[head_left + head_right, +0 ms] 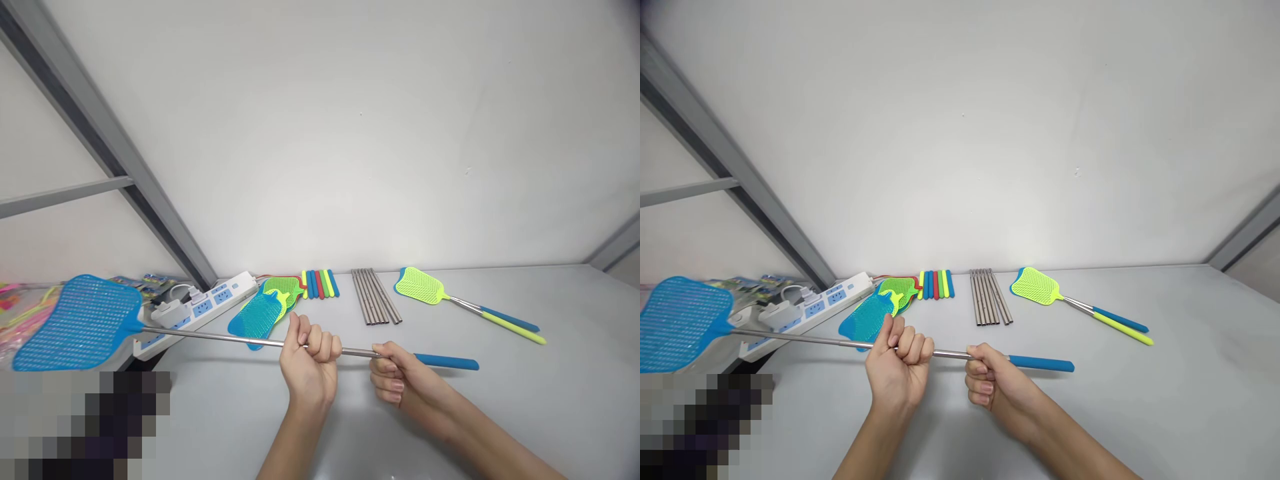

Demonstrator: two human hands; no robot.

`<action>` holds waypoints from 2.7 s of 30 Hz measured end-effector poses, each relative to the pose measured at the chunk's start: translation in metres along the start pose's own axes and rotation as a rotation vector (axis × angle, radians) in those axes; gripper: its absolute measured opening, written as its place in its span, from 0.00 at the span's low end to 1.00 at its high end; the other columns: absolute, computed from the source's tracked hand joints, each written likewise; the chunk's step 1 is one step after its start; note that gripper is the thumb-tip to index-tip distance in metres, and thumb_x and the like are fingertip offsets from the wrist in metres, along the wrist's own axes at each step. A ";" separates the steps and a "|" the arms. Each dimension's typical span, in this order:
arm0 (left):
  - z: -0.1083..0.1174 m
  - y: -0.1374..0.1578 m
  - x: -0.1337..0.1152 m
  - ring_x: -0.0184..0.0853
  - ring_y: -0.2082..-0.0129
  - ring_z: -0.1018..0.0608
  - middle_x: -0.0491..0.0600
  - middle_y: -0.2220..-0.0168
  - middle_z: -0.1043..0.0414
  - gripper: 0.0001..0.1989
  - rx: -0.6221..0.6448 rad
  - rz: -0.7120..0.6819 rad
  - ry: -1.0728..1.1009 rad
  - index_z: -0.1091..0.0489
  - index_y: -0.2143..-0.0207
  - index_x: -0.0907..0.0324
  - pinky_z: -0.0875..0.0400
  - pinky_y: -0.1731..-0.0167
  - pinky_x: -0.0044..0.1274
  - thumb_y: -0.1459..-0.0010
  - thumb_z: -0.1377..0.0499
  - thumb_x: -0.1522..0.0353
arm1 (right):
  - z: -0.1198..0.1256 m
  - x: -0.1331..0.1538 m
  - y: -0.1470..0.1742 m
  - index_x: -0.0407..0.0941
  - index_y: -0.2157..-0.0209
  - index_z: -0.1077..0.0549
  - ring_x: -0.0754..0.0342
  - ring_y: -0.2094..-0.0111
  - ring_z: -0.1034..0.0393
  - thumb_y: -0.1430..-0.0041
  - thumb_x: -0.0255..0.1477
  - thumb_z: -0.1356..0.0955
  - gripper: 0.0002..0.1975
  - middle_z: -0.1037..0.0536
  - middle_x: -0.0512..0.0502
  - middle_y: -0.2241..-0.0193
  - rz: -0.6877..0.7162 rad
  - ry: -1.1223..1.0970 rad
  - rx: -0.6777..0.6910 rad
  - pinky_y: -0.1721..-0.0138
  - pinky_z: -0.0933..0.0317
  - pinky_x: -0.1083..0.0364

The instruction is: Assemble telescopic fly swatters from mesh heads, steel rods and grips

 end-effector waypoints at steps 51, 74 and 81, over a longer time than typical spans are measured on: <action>0.014 -0.002 0.027 0.25 0.82 0.37 0.41 0.83 0.43 0.12 0.224 0.135 -0.699 0.42 0.81 0.60 0.43 0.79 0.20 0.50 0.46 0.63 | 0.006 0.009 -0.003 0.42 0.87 0.45 0.62 0.84 0.56 0.46 0.38 0.42 0.20 0.50 0.55 0.86 0.149 0.172 0.047 0.80 0.59 0.58; 0.003 0.010 0.012 0.23 0.89 0.49 0.39 0.92 0.51 0.18 0.407 0.616 -0.960 0.46 0.87 0.60 0.56 0.85 0.20 0.48 0.53 0.62 | 0.001 0.013 0.007 0.44 0.87 0.51 0.62 0.84 0.57 0.48 0.37 0.40 0.21 0.50 0.56 0.88 0.179 0.423 -0.057 0.78 0.58 0.57; 0.003 0.011 0.008 0.21 0.89 0.55 0.37 0.92 0.57 0.17 0.314 0.695 -0.864 0.50 0.86 0.59 0.61 0.87 0.19 0.49 0.52 0.62 | 0.000 0.019 0.011 0.44 0.86 0.52 0.62 0.84 0.60 0.49 0.36 0.40 0.20 0.52 0.56 0.89 0.096 0.388 -0.059 0.79 0.60 0.57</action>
Point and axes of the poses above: each hand's wrist, its own y-axis away from the middle knuckle, its own z-axis out of the back of the hand, x = y × z, the point moved 2 cm from there along -y, towards the middle knuckle
